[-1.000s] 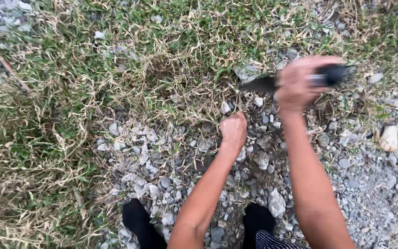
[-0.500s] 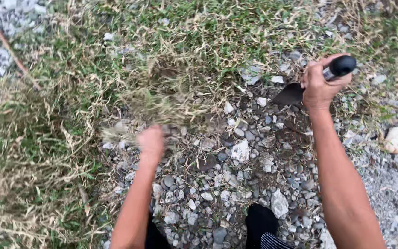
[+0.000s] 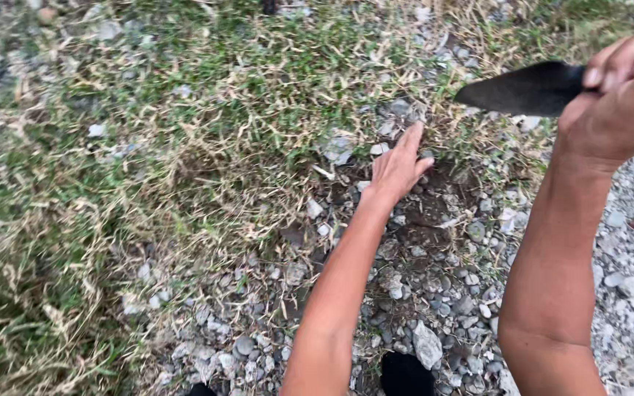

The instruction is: The person uses a small hand trowel to loosen soil and pull weeds from a gravelly patch with sparse grass. They repeatedly scrape the ground, lift clumps of grass and roots, and discard them to the side.

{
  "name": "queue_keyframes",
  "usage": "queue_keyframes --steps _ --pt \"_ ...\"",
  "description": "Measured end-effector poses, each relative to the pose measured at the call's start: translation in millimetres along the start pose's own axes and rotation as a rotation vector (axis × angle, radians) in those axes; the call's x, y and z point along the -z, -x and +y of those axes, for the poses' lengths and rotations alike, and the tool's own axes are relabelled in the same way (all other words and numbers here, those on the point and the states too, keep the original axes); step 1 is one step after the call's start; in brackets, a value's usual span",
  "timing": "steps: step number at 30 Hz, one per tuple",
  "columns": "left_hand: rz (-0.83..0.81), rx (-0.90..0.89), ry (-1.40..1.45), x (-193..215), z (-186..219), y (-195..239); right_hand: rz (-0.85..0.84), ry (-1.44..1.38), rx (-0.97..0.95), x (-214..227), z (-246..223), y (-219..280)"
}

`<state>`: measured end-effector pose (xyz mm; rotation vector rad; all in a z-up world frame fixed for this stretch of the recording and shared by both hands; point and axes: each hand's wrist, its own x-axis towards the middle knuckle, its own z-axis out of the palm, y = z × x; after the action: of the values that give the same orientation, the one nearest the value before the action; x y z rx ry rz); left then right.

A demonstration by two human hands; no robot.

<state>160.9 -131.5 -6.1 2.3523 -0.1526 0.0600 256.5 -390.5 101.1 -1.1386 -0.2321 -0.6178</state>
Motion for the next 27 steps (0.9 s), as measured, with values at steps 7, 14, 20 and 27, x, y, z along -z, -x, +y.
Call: queue_keyframes --steps 7,14,20,27 --pt "-0.057 0.235 -0.115 -55.0 -16.5 -4.2 0.256 0.253 -0.077 -13.9 81.5 12.6" --pt "-0.039 0.120 -0.224 -81.5 -25.7 9.5 0.294 0.118 -0.111 28.3 70.0 0.7" --pt "-0.322 0.254 0.001 -74.3 12.3 52.5 0.457 -0.398 -0.268 10.4 60.5 -13.1" --pt "-0.128 0.022 -0.436 -48.7 -19.8 133.4 0.283 0.206 -0.141 18.1 71.7 40.8"
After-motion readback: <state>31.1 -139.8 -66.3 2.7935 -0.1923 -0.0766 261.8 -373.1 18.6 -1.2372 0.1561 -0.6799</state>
